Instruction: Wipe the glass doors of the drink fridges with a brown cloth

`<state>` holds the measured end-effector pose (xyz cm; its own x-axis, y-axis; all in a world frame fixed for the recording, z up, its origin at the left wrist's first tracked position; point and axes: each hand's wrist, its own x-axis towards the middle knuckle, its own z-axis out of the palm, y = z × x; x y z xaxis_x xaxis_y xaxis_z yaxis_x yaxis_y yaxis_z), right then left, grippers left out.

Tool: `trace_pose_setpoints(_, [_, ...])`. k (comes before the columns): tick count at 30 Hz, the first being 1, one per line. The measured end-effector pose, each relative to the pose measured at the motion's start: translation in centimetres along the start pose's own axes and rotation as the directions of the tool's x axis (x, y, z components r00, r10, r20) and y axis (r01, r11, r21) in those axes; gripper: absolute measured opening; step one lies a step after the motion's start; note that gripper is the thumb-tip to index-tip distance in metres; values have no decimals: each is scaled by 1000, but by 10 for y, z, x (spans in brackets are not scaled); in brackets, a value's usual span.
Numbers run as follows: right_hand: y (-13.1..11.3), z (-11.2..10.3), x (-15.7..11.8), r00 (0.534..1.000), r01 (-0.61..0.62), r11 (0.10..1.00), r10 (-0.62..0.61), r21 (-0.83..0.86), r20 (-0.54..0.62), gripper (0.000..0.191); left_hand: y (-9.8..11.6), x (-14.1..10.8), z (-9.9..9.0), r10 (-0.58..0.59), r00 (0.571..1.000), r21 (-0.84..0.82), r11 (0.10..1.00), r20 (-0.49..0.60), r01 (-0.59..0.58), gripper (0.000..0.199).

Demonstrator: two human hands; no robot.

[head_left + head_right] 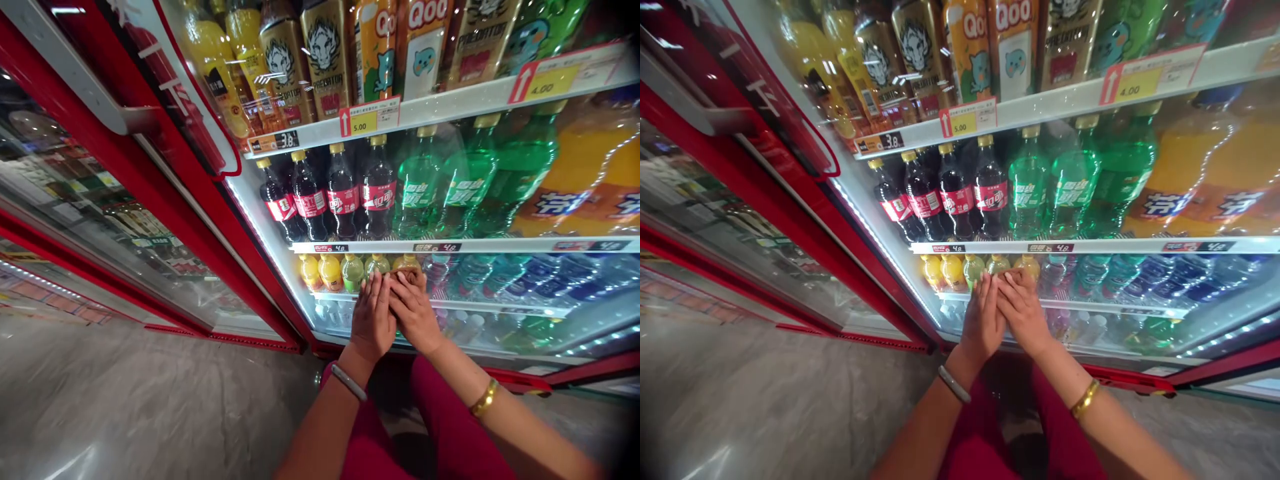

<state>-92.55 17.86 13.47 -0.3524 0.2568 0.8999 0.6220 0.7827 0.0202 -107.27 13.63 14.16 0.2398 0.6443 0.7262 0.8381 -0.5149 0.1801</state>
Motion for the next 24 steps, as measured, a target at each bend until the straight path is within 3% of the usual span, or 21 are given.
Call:
trace_pose_setpoints(3, [5,-3,-10,999,24,1000,-25,14,36,30,9,-11,8,-26,1000,-57,998,-3,26,90])
trace_pose_setpoints(6, [9,-3,-1,994,77,996,-79,37,75,29,9,-17,5,-67,997,-18,998,-33,66,86])
trace_pose_setpoints(10, [18,-13,10,998,55,998,-55,7,32,35,19,-5,2,-99,989,72,992,-113,108,77])
trace_pose_setpoints(14, [26,-33,-1,999,-50,999,50,1,15,36,46,10,12,-99,992,76,992,-83,105,79])
trace_pose_setpoints(18, [25,-46,-12,979,-206,971,203,120,31,38,66,5,26,-52,995,5,999,-90,53,80])
trace_pose_setpoints(24, [11,-49,-13,880,-421,856,466,299,-95,30,72,2,48,2,987,-5,1000,-162,-2,78])
